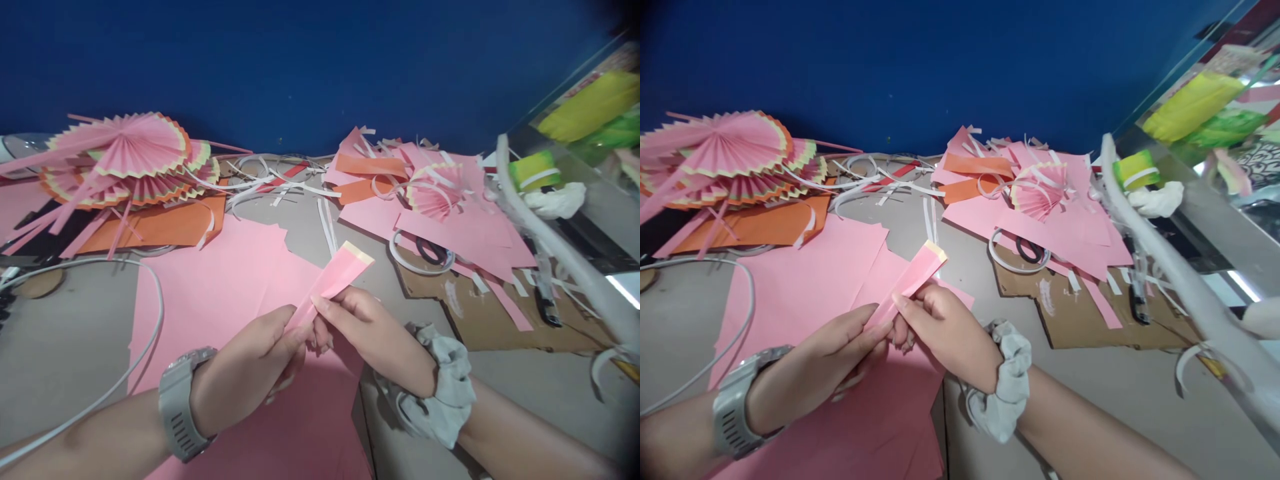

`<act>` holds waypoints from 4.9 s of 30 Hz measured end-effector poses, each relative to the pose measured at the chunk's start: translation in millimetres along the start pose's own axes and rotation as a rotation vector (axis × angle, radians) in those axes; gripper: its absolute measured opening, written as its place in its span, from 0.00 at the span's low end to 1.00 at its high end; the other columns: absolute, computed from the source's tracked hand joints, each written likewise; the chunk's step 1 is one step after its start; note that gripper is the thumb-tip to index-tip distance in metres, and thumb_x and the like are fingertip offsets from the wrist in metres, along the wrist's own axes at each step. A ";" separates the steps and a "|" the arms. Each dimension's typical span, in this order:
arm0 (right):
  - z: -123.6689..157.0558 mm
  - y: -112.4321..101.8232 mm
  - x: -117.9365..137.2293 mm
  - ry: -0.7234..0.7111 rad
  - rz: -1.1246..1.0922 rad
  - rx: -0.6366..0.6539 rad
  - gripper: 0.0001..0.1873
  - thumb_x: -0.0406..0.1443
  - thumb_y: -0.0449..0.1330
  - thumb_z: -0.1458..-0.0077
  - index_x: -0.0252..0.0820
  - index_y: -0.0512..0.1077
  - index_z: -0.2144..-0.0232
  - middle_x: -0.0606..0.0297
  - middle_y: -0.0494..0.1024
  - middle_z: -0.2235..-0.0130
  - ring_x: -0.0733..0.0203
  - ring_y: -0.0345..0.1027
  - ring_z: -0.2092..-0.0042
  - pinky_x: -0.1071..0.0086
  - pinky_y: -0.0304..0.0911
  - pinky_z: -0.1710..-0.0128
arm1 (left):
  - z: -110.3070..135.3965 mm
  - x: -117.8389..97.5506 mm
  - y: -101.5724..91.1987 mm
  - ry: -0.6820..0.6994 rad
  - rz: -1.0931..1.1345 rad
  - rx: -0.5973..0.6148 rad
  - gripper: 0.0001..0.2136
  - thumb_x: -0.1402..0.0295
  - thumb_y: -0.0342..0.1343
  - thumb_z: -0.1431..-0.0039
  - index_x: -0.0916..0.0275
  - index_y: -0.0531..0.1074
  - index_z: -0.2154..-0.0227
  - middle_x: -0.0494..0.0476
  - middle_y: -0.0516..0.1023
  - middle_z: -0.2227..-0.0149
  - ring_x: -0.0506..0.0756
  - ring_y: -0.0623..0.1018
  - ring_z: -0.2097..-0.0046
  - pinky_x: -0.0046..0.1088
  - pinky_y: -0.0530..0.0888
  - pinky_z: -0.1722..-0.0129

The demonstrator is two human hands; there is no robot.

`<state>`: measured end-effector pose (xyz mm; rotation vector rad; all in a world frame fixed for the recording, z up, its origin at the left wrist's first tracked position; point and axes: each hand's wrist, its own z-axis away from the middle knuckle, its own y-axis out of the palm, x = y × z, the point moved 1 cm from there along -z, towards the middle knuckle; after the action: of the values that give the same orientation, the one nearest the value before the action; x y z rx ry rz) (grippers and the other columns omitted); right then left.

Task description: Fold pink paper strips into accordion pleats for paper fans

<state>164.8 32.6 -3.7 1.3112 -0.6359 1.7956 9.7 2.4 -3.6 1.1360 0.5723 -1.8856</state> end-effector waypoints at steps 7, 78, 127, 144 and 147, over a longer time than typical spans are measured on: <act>0.5 1.5 2.5 -0.071 0.007 0.021 0.21 0.43 0.49 0.42 0.39 0.63 0.83 0.67 0.67 0.79 0.67 0.65 0.73 0.71 0.62 0.67 | -0.2 -9.4 1.9 -0.049 0.000 -0.037 0.18 0.55 0.35 0.38 0.60 0.66 0.69 0.43 0.55 0.83 0.44 0.53 0.84 0.18 0.56 0.86; 2.3 -1.1 -0.3 -0.029 -0.020 -0.102 0.11 0.41 0.56 0.46 0.37 0.64 0.72 0.70 0.69 0.80 0.69 0.64 0.77 0.72 0.63 0.74 | 5.9 2.9 4.9 0.128 -0.283 -0.143 0.11 0.62 0.41 0.37 0.60 0.62 0.72 0.44 0.68 0.82 0.47 0.69 0.79 0.22 0.66 0.73; 6.3 -12.9 10.5 -0.112 0.261 -0.193 0.27 0.45 0.47 0.41 0.40 0.60 0.88 0.71 0.63 0.87 0.70 0.60 0.82 0.75 0.56 0.78 | 2.7 -4.0 1.1 0.018 0.200 0.106 0.13 0.62 0.40 0.36 0.63 0.64 0.69 0.51 0.75 0.80 0.50 0.77 0.78 0.23 0.73 0.75; 2.4 -20.3 2.4 -0.221 0.022 -0.358 0.14 0.44 0.55 0.46 0.41 0.62 0.77 0.75 0.61 0.84 0.72 0.55 0.82 0.75 0.54 0.80 | 3.9 2.4 8.2 0.109 0.141 0.070 0.14 0.62 0.37 0.36 0.64 0.64 0.61 0.56 0.77 0.75 0.51 0.77 0.75 0.28 0.74 0.72; 0.0 -24.0 -1.5 -0.236 -0.077 -0.383 0.14 0.44 0.56 0.47 0.41 0.62 0.75 0.75 0.60 0.83 0.72 0.53 0.82 0.75 0.53 0.81 | 5.4 2.6 7.4 0.123 0.106 0.088 0.13 0.62 0.38 0.36 0.64 0.64 0.61 0.57 0.78 0.74 0.52 0.77 0.73 0.28 0.74 0.71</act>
<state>185.1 45.2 -6.5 1.2686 -0.9896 1.3816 12.6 -6.6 -2.9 1.3212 0.4900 -1.7739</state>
